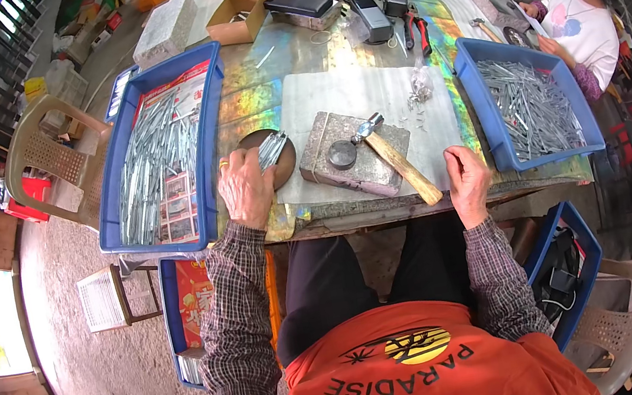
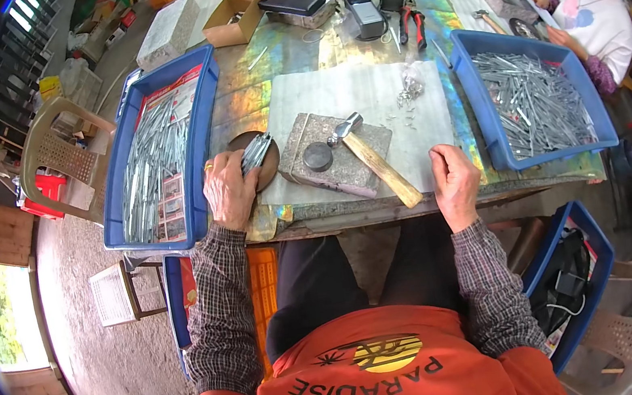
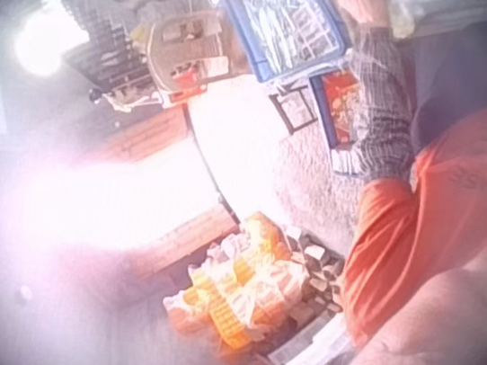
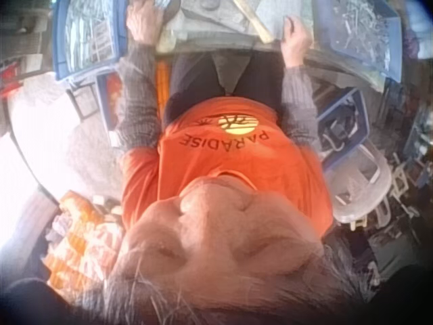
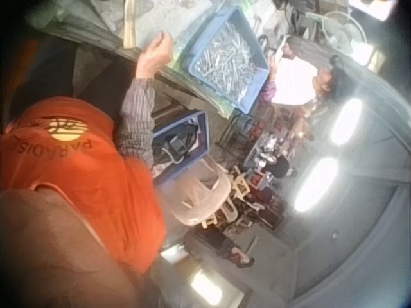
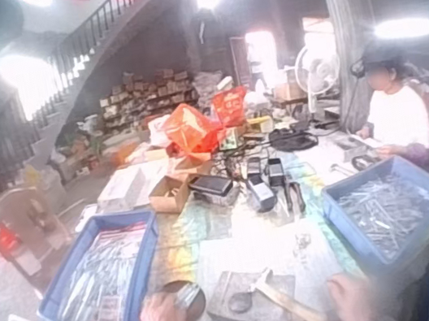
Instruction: The person assembles metal components by inserting pins into metal strips by hand and hammering them on a metal block.
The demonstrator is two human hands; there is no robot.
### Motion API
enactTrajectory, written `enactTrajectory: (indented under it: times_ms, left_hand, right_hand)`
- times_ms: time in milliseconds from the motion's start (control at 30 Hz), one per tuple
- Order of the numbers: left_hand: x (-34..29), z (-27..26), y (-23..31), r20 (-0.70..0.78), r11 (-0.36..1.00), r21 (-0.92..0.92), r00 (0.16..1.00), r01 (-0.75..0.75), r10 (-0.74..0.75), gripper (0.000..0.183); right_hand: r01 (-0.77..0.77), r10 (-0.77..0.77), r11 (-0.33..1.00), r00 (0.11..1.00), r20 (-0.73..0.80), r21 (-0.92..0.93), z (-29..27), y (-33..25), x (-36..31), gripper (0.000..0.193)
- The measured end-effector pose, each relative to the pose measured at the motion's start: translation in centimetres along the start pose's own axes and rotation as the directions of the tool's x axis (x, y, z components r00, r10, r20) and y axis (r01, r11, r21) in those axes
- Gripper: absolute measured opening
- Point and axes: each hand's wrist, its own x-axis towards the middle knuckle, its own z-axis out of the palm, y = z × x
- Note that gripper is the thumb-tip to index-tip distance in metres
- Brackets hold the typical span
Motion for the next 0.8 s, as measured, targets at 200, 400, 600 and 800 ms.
enactTrajectory:
  times_ms: [200,400,600,800]
  left_hand:
    - [1.2,0.1,0.5,0.186,0.993,0.116,0.982,0.007,-0.028,0.029]
    - [1.9,0.6,0.5,0.257,0.985,0.170,0.965,0.008,-0.052,0.024]
    - [2.6,1.4,0.9,0.314,0.978,0.201,0.943,0.051,-0.114,0.025]
    - [2.5,2.5,0.2,0.268,0.979,0.171,0.951,0.113,-0.157,0.031]
  right_hand:
    - [-0.045,0.046,0.999,0.997,0.058,-0.024,1.3,1.4,-0.7,0.006]
    - [-0.012,0.017,0.999,0.996,0.092,-0.049,1.2,1.3,-0.6,0.005]
    - [0.008,-0.002,0.998,0.996,0.086,-0.068,1.2,1.1,-0.7,0.004]
    - [0.011,-0.003,0.997,0.995,0.099,-0.081,1.3,0.9,-0.8,0.004]
